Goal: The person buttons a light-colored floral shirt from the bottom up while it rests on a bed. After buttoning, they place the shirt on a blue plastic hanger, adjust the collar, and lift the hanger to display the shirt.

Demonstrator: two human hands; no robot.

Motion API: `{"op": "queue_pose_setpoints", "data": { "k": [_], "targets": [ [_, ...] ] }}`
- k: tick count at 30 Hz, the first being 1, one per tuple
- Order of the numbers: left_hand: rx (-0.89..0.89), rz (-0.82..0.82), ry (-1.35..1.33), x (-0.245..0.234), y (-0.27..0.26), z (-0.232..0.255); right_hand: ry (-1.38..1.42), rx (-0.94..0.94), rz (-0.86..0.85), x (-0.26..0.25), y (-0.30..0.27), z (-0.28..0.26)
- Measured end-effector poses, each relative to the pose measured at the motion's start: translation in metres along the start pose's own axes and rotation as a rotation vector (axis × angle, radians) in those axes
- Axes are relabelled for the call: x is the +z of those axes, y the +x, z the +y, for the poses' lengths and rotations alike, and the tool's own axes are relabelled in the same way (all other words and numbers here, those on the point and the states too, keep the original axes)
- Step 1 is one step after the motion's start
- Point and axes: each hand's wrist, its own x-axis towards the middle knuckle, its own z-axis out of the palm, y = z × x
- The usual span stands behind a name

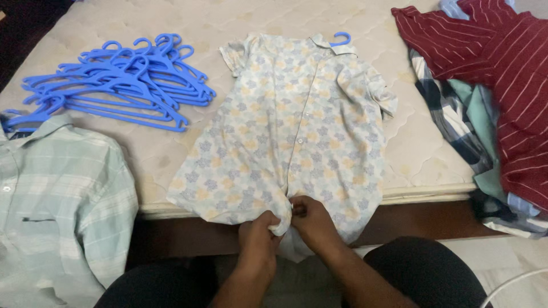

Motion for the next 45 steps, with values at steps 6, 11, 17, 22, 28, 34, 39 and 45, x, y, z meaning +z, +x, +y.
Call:
{"op": "queue_pose_setpoints", "data": {
  "k": [6,11,17,22,28,34,39,45],
  "targets": [
    [0.091,-0.051,-0.018,-0.009,0.007,-0.007,0.236,0.279,0.016,-0.005,-0.012,-0.008],
    [0.078,-0.071,-0.039,-0.01,0.007,-0.01,0.294,0.37,-0.01,-0.006,-0.016,-0.013],
    [0.18,-0.029,0.101,-0.009,0.009,-0.016,0.292,0.292,0.039,-0.009,-0.009,-0.002],
    [0.184,0.048,0.128,-0.014,0.025,-0.016,0.368,0.213,0.115,-0.012,-0.002,0.003],
    [0.111,-0.106,-0.096,-0.004,0.016,-0.009,0.14,0.154,0.137,-0.014,-0.003,-0.012],
    [0.087,-0.071,0.174,0.003,0.003,-0.003,-0.056,0.093,0.047,-0.019,-0.005,-0.022],
    [0.165,-0.013,0.193,-0.003,0.017,-0.013,-0.035,0.083,0.055,-0.023,-0.013,-0.033],
    [0.172,-0.099,0.183,-0.008,0.022,-0.017,-0.024,0.074,0.087,-0.023,-0.015,-0.035]
  ]
}}
